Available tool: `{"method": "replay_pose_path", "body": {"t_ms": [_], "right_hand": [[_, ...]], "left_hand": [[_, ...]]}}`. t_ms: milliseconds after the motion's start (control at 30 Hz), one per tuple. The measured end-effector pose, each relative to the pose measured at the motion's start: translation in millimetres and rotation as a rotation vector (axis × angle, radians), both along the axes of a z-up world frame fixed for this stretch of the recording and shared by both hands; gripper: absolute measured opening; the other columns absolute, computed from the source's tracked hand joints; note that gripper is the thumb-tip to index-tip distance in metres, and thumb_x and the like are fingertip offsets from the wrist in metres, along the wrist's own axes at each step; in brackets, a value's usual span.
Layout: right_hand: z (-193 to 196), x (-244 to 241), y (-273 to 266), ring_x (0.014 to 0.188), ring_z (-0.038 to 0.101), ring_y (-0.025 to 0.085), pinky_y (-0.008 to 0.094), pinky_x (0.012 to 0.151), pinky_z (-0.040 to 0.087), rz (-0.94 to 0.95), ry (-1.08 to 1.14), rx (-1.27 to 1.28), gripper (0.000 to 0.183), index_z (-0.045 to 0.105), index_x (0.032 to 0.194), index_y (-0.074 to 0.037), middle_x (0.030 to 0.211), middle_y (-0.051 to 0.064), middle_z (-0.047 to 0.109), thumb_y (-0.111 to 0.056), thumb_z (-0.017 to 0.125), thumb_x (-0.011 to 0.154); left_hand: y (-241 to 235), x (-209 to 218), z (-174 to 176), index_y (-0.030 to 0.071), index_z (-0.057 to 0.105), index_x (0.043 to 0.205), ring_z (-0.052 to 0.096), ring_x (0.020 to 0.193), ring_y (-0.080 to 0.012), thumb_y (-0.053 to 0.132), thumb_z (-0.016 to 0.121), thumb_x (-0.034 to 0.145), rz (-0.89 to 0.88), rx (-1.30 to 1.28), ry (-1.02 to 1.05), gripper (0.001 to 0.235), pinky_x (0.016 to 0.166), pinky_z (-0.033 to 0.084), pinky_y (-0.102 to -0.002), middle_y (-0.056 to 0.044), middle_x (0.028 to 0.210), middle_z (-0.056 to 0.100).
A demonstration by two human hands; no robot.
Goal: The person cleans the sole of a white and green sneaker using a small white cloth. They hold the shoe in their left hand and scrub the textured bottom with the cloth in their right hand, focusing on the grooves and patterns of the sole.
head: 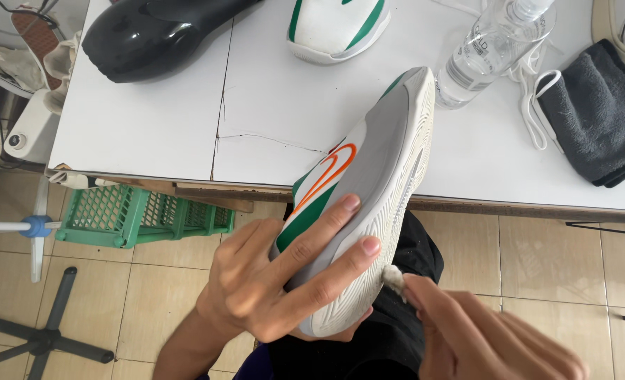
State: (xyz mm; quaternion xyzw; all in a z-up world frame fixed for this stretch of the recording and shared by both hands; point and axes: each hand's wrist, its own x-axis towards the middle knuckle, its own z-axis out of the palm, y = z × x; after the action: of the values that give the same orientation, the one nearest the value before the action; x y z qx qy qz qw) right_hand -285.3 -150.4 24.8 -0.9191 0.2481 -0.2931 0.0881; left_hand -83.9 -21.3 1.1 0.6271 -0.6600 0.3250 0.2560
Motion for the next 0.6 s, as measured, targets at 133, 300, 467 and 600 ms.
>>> {"method": "replay_pose_path", "body": {"t_ms": [133,300,467,600], "right_hand": [[1.2,-9.7,-37.1,0.041,0.051,0.009,0.029,0.041,0.038,0.189,0.139,0.121,0.027,0.082,0.098,-0.029,0.062,-0.016,0.068,-0.007,0.065,0.101],[-4.5,-3.0,-67.9,0.042,0.065,0.025,0.036,0.049,0.056,0.278,0.396,0.438,0.022,0.09,0.104,-0.038,0.063,-0.012,0.088,-0.026,0.073,0.095],[-0.7,19.2,-82.8,0.051,0.09,0.01,0.03,0.058,0.068,0.439,0.44,0.572,0.027,0.094,0.107,-0.026,0.069,-0.01,0.098,-0.021,0.071,0.094],[-0.6,40.3,-89.4,0.046,0.056,0.014,0.028,0.048,0.05,0.514,0.578,0.736,0.028,0.083,0.082,-0.021,0.05,-0.004,0.072,-0.026,0.066,0.104]], "left_hand": [[-0.4,-2.5,-6.0,0.018,0.073,0.14,0.055,0.059,-0.0149,0.053,0.061,0.111,-0.02,-0.037,0.055,0.046,0.057,0.047,-0.029,-0.015,0.134,0.085],[2.5,1.4,-12.5,0.017,0.072,0.142,0.065,0.064,-0.0164,0.056,0.06,0.112,-0.007,-0.036,0.096,0.051,0.058,0.053,-0.029,-0.016,0.135,0.085],[6.1,5.3,-14.8,0.015,0.074,0.138,0.07,0.068,-0.0188,0.056,0.068,0.107,-0.009,-0.045,0.16,0.053,0.059,0.052,-0.03,-0.019,0.136,0.083],[12.2,15.3,-23.6,0.014,0.074,0.138,0.08,0.079,-0.0238,0.062,0.07,0.105,-0.024,-0.037,0.201,0.059,0.065,0.057,-0.033,-0.021,0.138,0.082]]}}
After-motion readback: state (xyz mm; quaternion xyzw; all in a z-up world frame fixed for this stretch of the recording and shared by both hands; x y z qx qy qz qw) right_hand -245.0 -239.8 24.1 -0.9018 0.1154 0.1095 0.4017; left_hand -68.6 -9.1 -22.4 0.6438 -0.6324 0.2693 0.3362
